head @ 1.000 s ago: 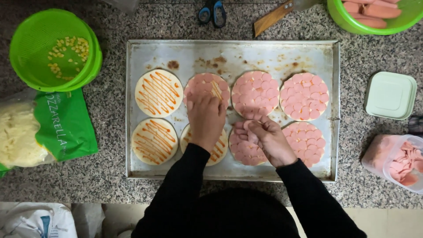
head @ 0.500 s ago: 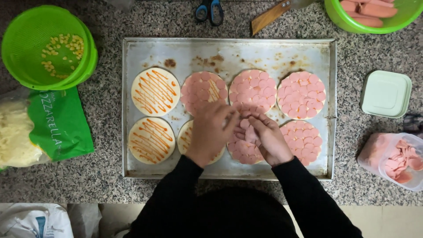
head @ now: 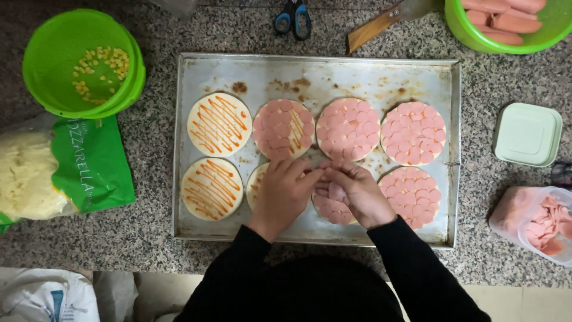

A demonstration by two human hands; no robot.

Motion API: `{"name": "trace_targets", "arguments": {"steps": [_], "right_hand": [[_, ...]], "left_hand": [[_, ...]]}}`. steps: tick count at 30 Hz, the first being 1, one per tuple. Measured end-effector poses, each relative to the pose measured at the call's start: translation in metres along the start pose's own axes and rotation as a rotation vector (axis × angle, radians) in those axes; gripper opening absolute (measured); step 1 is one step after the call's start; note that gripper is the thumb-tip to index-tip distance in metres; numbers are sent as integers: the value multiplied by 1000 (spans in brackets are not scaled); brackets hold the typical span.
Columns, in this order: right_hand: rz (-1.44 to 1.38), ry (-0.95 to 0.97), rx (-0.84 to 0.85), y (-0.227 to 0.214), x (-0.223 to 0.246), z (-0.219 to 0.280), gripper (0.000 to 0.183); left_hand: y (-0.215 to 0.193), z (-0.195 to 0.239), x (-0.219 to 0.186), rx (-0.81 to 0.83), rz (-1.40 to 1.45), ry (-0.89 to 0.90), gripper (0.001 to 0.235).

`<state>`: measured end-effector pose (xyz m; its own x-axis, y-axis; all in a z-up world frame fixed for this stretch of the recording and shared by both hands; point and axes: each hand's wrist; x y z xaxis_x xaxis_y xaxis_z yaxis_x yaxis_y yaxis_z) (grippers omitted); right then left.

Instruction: The person places slices of processed meat onto small pizza bases arranged on a metal baking tray. The bases are already topped with a red sauce. The person uses both hands to arrange the meat slices in a circular pattern on each base.

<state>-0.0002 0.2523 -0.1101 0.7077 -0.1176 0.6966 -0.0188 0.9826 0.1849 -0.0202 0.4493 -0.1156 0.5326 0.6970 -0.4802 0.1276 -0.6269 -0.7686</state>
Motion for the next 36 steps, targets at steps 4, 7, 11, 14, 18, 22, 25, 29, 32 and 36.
{"name": "trace_targets", "arguments": {"steps": [4, 7, 11, 14, 18, 22, 25, 29, 32, 36], "right_hand": [[45, -39, 33, 2, -6, -3, 35], [56, -41, 18, 5, -13, -5, 37], [131, -71, 17, 6, -27, -12, 35], [111, -35, 6, 11, -22, -6, 35], [88, -47, 49, 13, -12, 2, 43], [95, -29, 47, 8, -17, -4, 39], [70, -33, 50, 6, -19, -6, 35], [-9, -4, 53, 9, -16, -6, 38], [-31, -31, 67, 5, -20, -9, 38], [23, -107, 47, 5, -15, -4, 29]], "left_hand": [[1, 9, 0, 48, 79, -79, 16], [6, 14, -1, 1, 261, -299, 20], [12, 20, 0, 25, 102, -246, 13], [9, 21, -5, 25, 19, -225, 11], [12, 20, -7, -14, 11, -251, 16], [11, 17, -6, -13, 42, -286, 19], [7, 9, -10, -21, 125, -324, 21], [-2, 1, -13, -20, 285, -468, 20], [-3, -2, -14, -25, 394, -542, 20], [-1, -1, 0, -56, 391, -599, 26]]}}
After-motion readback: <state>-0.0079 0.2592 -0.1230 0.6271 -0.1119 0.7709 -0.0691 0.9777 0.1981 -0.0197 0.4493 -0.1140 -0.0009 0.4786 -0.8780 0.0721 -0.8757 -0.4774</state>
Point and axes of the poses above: each hand's wrist, its own z-axis away from the middle knuckle, its own y-axis out of the palm, x = y × z, and after that the axes turned 5 degrees about z, right-handed
